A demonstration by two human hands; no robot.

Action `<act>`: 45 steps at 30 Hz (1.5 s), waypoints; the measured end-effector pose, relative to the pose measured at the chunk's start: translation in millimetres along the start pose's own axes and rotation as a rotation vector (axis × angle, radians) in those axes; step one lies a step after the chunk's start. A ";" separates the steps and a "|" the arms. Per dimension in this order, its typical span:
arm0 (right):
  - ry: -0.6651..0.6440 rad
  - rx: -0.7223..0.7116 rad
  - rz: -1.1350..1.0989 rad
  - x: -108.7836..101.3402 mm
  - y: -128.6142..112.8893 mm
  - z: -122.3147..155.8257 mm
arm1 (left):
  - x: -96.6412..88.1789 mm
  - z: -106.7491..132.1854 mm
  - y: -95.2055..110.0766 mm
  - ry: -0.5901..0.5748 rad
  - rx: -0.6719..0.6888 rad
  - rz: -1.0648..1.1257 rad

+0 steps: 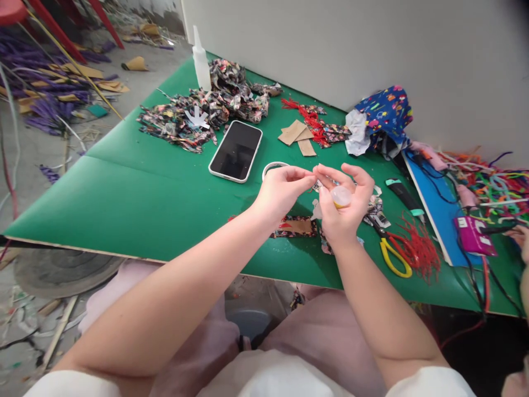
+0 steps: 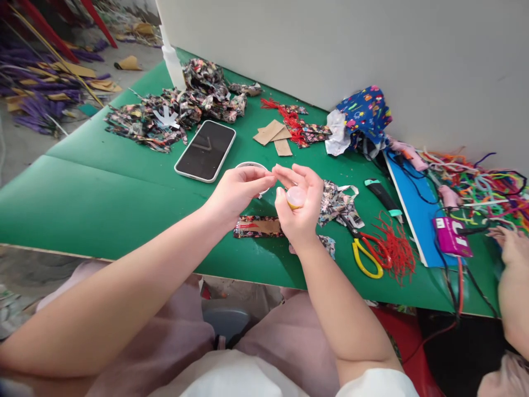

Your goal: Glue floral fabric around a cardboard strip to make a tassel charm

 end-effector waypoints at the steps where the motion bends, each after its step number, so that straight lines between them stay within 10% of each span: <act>1: 0.002 0.001 0.004 -0.2 0.0 0.2 | -0.1 -0.1 0.2 -0.001 0.002 -0.002; 45: -0.018 0.011 0.029 -6.8 -18.1 22.9 | -13.8 3.6 1.1 0.051 0.054 -0.146</act>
Point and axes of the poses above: each hand's wrist, its own z-axis away from the middle knuckle, its own x-axis out of the palm, y = z × x, the point moved 6 cm from there along -z, towards the middle knuckle, and after that the axes turned 4 degrees about -z, right-handed, at the moved point
